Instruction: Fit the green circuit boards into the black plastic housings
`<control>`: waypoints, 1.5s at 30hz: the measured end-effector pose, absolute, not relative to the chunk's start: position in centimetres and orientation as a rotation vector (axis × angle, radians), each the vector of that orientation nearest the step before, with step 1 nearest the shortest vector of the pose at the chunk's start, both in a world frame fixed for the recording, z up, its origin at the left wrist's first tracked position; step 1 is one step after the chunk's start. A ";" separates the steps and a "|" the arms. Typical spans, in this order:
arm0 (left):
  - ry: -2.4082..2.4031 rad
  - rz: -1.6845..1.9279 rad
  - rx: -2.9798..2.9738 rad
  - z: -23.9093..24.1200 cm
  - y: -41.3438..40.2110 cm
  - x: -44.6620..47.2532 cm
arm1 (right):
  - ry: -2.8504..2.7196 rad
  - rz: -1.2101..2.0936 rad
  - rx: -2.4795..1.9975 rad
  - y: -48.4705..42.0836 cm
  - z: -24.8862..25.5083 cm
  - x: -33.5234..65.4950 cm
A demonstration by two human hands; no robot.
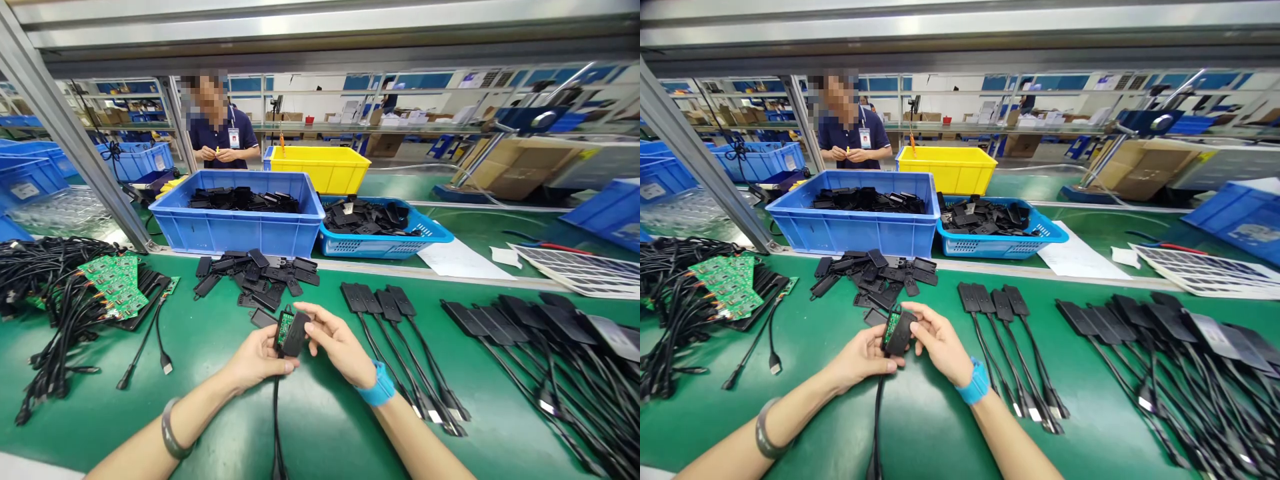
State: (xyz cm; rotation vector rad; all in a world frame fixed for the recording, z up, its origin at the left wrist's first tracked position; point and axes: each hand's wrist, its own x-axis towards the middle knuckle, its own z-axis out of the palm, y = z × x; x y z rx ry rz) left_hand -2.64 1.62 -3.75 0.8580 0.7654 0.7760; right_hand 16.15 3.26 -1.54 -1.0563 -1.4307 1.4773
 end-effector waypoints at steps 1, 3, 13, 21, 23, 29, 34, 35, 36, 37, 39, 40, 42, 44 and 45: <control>0.763 0.787 0.860 -3.7 1.6 -2.6 | -1.408 1.463 -1.058 3.2 -1.6 16.0; 0.762 0.796 0.871 -3.7 1.6 -2.5 | -1.370 1.445 -1.067 3.1 -1.7 15.6; 0.886 0.777 1.022 -3.7 1.3 -2.2 | -1.246 1.449 -1.108 3.1 -3.3 14.9; 0.968 0.798 1.223 -3.3 0.8 -2.3 | -1.429 1.495 -1.155 3.1 -3.4 14.6; 1.009 0.792 1.256 -3.5 0.7 -2.3 | -1.465 1.411 -1.216 3.0 -3.8 14.3; 0.809 0.888 1.044 -3.9 0.7 -1.9 | -1.796 0.799 -1.318 1.5 -3.8 13.2; 0.741 0.822 1.142 -3.4 0.6 -2.4 | -2.017 0.502 -1.360 2.2 -4.1 14.0; 0.784 0.820 1.216 -3.2 0.7 -2.6 | -2.028 0.398 -1.426 2.8 -4.2 14.6; 0.829 0.832 1.294 -3.0 0.7 -2.9 | -2.040 0.286 -1.510 3.5 -4.3 15.3; 0.869 0.855 1.373 -2.9 0.8 -3.1 | -2.055 0.172 -1.599 4.2 -4.5 16.2; 0.938 0.908 1.546 -2.9 1.2 -3.7 | -2.103 -0.057 -1.764 5.6 -4.8 17.9; 0.974 0.935 1.649 -2.9 1.6 -4.1 | -2.131 -0.171 -1.828 6.1 -4.9 18.7; 1.096 0.983 1.886 -3.0 2.6 -5.2 | -2.162 -0.363 -1.907 6.9 -5.1 19.9; 1.353 0.960 2.138 -2.8 4.0 -6.9 | -2.150 -0.477 -1.937 7.0 -5.1 20.4; 1.560 0.882 2.246 -2.6 4.8 -8.0 | -2.138 -0.507 -1.931 6.8 -4.9 20.4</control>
